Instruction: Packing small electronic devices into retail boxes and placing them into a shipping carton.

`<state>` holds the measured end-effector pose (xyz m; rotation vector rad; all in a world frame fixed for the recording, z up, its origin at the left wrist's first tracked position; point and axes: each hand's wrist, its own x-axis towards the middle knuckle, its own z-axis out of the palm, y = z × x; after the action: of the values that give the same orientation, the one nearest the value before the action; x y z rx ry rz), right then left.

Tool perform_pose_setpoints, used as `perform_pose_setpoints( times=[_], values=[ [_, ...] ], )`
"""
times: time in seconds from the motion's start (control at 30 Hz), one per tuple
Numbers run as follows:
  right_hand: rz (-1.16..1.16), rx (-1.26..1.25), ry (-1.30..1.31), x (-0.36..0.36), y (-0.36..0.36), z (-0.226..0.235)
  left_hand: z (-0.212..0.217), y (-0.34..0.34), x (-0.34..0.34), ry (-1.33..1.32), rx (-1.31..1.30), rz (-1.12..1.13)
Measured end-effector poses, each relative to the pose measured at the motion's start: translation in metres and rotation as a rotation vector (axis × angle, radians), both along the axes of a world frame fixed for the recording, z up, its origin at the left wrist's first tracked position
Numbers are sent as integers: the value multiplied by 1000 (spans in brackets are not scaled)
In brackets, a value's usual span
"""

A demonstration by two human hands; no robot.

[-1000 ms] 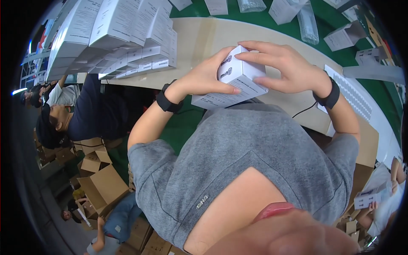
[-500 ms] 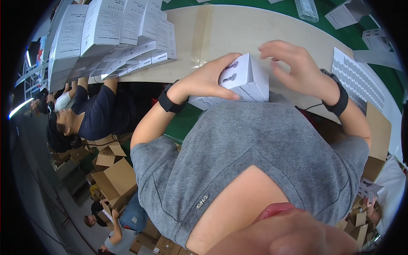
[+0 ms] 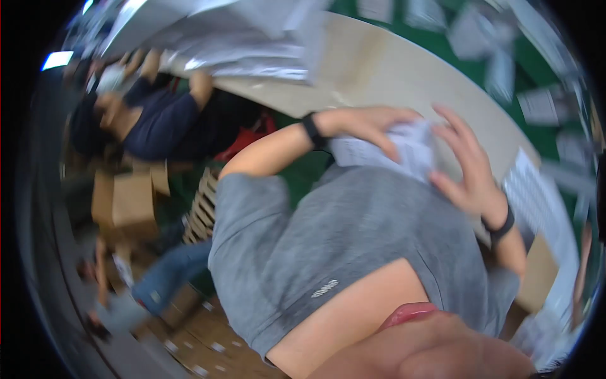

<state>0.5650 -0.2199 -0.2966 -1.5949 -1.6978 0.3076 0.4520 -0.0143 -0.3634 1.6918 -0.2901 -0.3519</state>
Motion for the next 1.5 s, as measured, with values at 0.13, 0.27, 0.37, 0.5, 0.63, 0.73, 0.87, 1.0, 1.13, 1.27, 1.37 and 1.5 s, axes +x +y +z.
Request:
perform_pose_setpoints(
  times=[0.13,0.27,0.37,0.5,0.63,0.73,0.87,1.0,1.13,1.27,1.37,1.5],
  values=[
    [42,-87,-146,-18,-1,-5,-20,-12,0,57,-66,-45],
    [24,-64,-118,-13,-6,-5,-37,-15,17,168,-139,-117],
    [73,-227,42,-8,1,-2,-37,-11,3,139,-163,-49],
    [120,-119,623,25,3,-8,-33,2,10,36,-136,-13],
    [390,-76,1021,92,15,-34,-24,17,15,-117,-139,-18],
    [34,-15,960,72,21,-20,-18,20,23,-205,-65,-40],
    [-78,104,509,15,26,-7,-28,5,36,-264,-31,15],
    [-173,-55,60,13,12,-31,-52,0,39,-300,-162,124],
    [-308,-198,620,40,0,-31,-56,-9,45,-392,-49,198],
    [-648,-93,1189,63,-8,-42,7,-29,41,-328,249,286],
    [-564,-148,1161,51,27,-26,12,-36,9,-326,478,628],
    [-621,163,242,77,35,-25,10,-27,5,-165,434,839]
  ],
)
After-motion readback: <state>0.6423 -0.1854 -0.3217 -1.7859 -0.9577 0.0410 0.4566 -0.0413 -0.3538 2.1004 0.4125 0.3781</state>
